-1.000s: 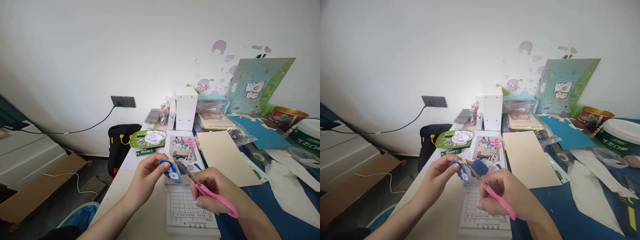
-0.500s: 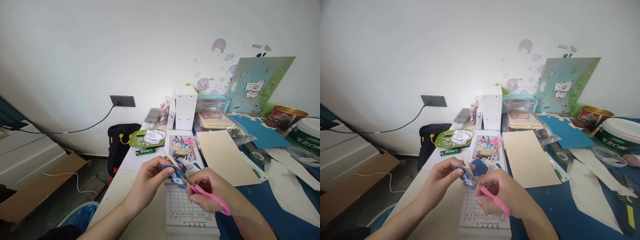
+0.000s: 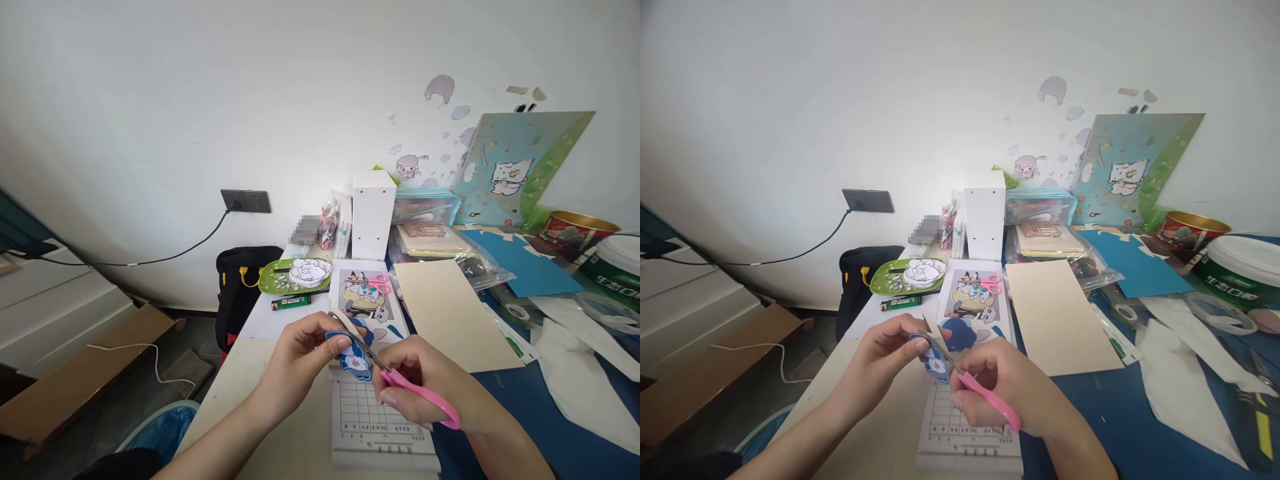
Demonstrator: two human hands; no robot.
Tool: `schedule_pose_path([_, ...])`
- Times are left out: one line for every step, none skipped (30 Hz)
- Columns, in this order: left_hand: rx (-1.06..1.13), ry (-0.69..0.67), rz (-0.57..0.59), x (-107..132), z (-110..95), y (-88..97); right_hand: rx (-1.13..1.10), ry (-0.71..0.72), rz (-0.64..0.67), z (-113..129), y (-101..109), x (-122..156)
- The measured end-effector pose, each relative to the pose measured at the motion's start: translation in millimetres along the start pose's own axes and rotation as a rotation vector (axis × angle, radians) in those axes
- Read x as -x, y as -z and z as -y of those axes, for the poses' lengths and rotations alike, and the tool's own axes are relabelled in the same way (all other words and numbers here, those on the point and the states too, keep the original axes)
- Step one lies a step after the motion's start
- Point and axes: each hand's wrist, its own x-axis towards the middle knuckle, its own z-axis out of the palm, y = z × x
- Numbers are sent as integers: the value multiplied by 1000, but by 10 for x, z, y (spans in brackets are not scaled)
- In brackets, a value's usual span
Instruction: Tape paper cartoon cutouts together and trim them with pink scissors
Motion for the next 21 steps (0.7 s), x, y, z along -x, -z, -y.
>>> schedule_pose_path([-4,3,0,0,-3,1,-6,-5,4,5,3,0])
schedule_pose_path([-10,5,0,0,-6,0,-9,-8,5,10,6,-1])
schedule_pose_path([-17,6,0,0,-9,-2,-7,-12,6,15,8,-1])
schedule_pose_path([-24,6,2,0,-11,-5,-2,-14,7,18,10,-1])
schedule_pose_path([-30,7,4,-1,-13,-8,3,-16,9,21,12,1])
schedule_pose_path([-35,10,5,-2,-15,-10,7,-20,9,22,12,4])
schedule_pose_path([-41,13,5,-3,-15,-11,9,-25,9,21,13,9])
schedule_pose_path([-46,18,2,-3,-15,-11,7,-33,6,18,14,15])
schedule_pose_path([-54,26,0,-3,-14,-9,5,-42,1,14,17,22])
schedule_pose_path([-66,36,-3,-3,-13,-7,1,-51,-4,8,21,30])
schedule_pose_path([-81,43,-6,-2,-13,-4,-6,-58,-8,1,27,38])
schedule_pose_path([-98,49,-5,-2,-15,-1,-16,-56,-12,-6,34,47])
schedule_pose_path([-111,54,-1,-2,-18,0,-29,-47,-10,-12,43,55])
schedule_pose_path([-112,62,6,-2,-23,0,-43,-34,-8,-17,51,62])
schedule_pose_path([-99,70,15,-4,-29,-1,-56,-19,-4,-20,59,68])
schedule_pose_path([-72,81,29,-6,-35,-3,-67,-8,-4,-22,66,72])
schedule_pose_path([-36,92,50,-9,-40,-5,-75,-2,-6,-22,70,75])
schedule_pose_path([2,97,79,-11,-43,-7,-80,-2,-9,-21,72,76])
schedule_pose_path([41,95,114,-12,-44,-8,-87,-2,-9,-19,72,75])
schedule_pose_path([75,94,154,-12,-43,-7,-93,-5,-7,-17,71,72])
schedule_pose_path([109,95,191,-10,-40,-6,-94,-11,-1,-14,68,67])
